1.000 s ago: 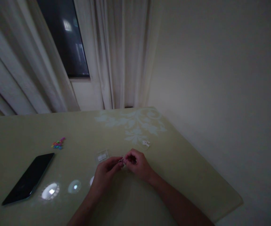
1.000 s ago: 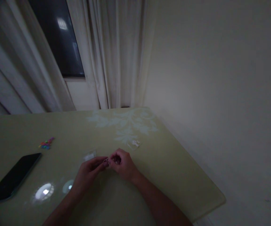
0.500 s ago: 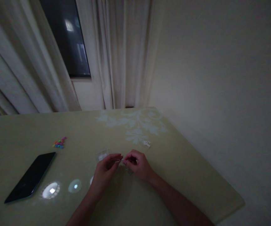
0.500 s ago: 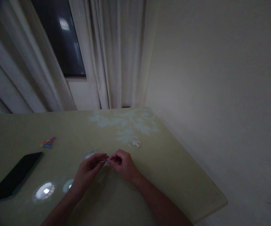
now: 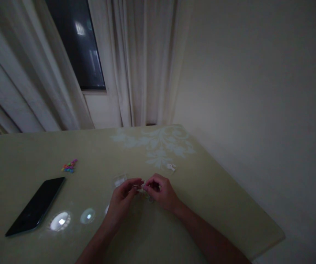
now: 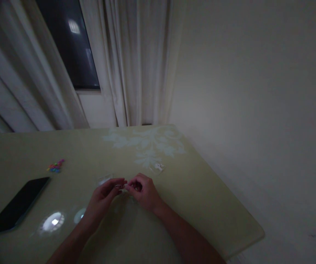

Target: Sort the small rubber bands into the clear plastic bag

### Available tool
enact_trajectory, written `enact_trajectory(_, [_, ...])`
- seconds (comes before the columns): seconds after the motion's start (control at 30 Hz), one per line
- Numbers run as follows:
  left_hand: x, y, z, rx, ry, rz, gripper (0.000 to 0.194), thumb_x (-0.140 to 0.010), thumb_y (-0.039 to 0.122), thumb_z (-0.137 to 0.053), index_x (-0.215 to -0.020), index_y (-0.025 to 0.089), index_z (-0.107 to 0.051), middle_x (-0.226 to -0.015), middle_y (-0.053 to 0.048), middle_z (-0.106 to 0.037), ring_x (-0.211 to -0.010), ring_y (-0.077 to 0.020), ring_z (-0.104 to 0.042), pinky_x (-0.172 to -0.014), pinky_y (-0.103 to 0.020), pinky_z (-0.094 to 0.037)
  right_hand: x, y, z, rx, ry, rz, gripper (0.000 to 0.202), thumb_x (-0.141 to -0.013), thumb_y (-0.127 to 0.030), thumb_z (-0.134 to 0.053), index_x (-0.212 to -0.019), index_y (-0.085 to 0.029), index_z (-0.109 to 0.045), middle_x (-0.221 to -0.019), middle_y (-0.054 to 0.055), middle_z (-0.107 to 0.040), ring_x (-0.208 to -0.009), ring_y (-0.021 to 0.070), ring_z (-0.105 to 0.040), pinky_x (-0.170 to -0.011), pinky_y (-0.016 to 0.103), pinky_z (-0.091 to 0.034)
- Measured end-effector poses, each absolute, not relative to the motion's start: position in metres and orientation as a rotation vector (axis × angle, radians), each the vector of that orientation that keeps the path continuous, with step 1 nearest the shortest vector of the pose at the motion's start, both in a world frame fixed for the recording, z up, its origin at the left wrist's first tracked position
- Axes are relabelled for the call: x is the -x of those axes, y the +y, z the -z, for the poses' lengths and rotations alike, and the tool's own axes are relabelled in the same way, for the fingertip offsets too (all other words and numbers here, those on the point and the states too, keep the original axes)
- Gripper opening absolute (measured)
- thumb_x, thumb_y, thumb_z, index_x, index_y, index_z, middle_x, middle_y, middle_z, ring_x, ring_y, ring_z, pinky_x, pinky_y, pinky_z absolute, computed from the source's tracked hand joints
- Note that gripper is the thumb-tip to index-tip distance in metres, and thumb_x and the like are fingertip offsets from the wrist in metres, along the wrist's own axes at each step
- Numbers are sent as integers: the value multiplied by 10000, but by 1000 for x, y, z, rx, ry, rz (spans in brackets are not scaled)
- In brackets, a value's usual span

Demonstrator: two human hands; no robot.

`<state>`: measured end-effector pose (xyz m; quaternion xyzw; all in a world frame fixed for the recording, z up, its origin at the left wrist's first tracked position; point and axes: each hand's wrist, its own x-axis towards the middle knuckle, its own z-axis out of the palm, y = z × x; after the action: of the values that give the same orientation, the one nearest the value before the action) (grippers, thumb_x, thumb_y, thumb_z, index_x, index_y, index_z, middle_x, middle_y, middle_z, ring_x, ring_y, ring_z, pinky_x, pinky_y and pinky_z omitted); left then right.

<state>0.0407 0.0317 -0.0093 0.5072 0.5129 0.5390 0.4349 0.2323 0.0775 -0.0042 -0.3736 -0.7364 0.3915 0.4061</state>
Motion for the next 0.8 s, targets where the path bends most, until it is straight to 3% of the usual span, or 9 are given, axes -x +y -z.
enact_trajectory(0.17, [-42, 31, 4, -1206, 1272, -1354, 336, -808, 464, -790, -1015, 199, -794, -1055, -113, -830, -1005, -284, -788, -932, -399, -620, -232, 77, 3, 933, -1855, -986, 165, -897, -344, -758, -869, -182, -750, -747, -11, -584, -663, 127, -519, -617, 253, -398])
enact_trajectory(0.3, [-43, 29, 1, -1147, 1265, -1353, 385, -765, 495, -832, -1000, 191, -799, -1108, -131, -825, -986, -299, -797, -881, -392, -638, -232, 76, 2, 932, -1863, -972, 173, -893, -348, -761, -866, -177, -748, -738, -16, -577, -656, 123, -512, -608, 248, -396])
enact_trajectory(0.5, [-41, 29, 0, -1232, 1371, -1330, 318, -777, 485, -800, -923, 204, -833, -942, -99, -844, -900, -290, -798, -825, -373, -637, -231, 76, 3, 954, -1851, -976, 201, -890, -379, -749, -857, -181, -742, -734, -8, -587, -645, 126, -510, -596, 247, -402])
enact_trajectory(0.8, [-40, 30, 3, -1286, 1417, -1320, 320, -825, 436, -688, -1008, 222, -840, -1024, -98, -836, -954, -281, -770, -863, -381, -610, -231, 76, 2, 964, -1820, -976, 202, -892, -387, -750, -868, -187, -745, -748, -7, -585, -652, 130, -526, -603, 255, -411])
